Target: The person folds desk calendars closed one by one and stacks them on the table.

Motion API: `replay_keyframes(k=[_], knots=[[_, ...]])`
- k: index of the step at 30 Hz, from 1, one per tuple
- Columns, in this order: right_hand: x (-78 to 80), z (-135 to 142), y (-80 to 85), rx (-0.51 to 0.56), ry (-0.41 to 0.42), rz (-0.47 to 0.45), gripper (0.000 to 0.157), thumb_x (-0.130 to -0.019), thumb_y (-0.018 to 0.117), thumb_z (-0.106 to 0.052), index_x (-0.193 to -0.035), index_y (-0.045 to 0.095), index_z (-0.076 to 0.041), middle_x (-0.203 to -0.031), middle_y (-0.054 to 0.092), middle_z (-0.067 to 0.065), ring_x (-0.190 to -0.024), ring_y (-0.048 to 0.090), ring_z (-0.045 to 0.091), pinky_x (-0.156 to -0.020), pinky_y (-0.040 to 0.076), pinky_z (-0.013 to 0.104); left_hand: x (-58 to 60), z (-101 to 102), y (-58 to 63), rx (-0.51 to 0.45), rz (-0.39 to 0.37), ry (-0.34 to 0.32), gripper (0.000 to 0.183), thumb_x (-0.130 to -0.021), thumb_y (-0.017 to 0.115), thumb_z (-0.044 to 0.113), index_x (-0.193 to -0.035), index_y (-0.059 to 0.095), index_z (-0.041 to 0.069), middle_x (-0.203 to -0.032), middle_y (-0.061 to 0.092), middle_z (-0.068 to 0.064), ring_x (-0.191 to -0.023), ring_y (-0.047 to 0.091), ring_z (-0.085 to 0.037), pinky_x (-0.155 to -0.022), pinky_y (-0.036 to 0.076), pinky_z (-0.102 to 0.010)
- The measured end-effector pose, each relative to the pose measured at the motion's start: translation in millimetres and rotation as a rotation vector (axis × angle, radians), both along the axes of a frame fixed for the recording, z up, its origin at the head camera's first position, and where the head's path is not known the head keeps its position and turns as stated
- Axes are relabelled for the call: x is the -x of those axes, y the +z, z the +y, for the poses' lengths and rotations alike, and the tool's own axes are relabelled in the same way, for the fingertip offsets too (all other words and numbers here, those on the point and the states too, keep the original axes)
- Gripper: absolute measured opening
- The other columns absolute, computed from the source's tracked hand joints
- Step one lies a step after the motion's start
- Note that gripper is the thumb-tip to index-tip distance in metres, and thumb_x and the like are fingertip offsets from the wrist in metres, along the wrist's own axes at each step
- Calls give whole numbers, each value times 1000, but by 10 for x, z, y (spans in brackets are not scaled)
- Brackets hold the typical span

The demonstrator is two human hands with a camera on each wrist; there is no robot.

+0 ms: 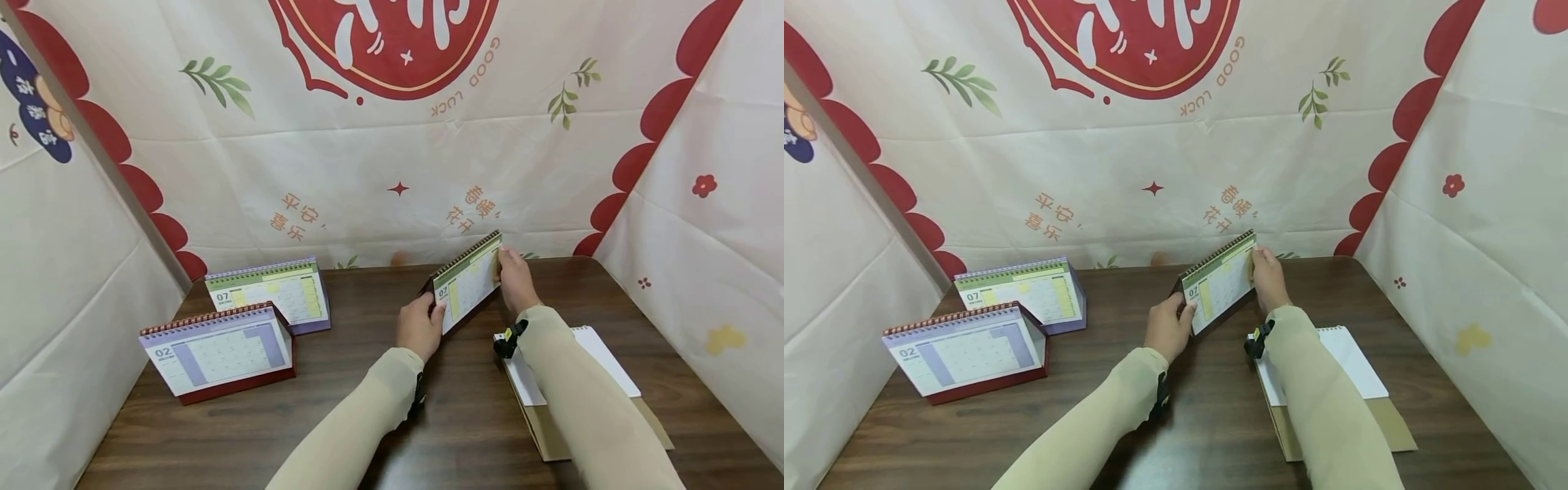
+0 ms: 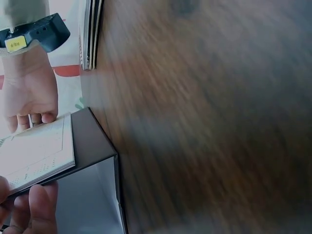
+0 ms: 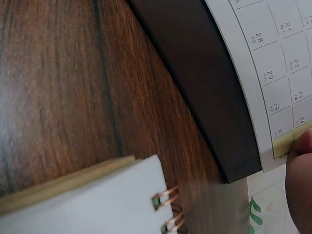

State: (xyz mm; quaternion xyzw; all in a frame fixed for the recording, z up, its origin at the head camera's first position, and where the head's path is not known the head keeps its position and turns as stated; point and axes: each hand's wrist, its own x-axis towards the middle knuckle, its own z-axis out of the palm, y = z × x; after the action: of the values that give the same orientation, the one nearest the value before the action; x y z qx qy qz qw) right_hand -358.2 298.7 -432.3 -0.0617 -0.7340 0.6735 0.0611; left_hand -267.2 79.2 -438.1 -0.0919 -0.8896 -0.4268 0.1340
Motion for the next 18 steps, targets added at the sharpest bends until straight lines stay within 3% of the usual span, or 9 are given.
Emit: replay_keyframes(k=[7,14,18], knots=[[68,-39,-10,-25,-34,12,31,-96,38,-46,-104,47,-17,-98,38,3,-81,38,18,-75,36,37,-45,19,6,3,47,-17,16,-90,59,31,-90,62,15,-83,65,2,-66,56,-8,-56,43,-21],[100,-68,-9,-32,-14,48,31,-97,36,-43,-105,45,-15,-91,34,12,-77,36,25,-77,34,43,-88,72,-12,-6,116,-20,15,-88,62,29,-83,60,16,-74,62,4,-63,54,-9,-56,43,-21],[120,-88,-23,-29,-12,48,28,-98,36,-41,-105,46,-16,-93,37,8,-79,37,20,-76,34,39,-122,107,-35,0,144,-19,16,-87,64,29,-79,58,16,-69,57,6,-60,51,-8,-54,40,-20]])
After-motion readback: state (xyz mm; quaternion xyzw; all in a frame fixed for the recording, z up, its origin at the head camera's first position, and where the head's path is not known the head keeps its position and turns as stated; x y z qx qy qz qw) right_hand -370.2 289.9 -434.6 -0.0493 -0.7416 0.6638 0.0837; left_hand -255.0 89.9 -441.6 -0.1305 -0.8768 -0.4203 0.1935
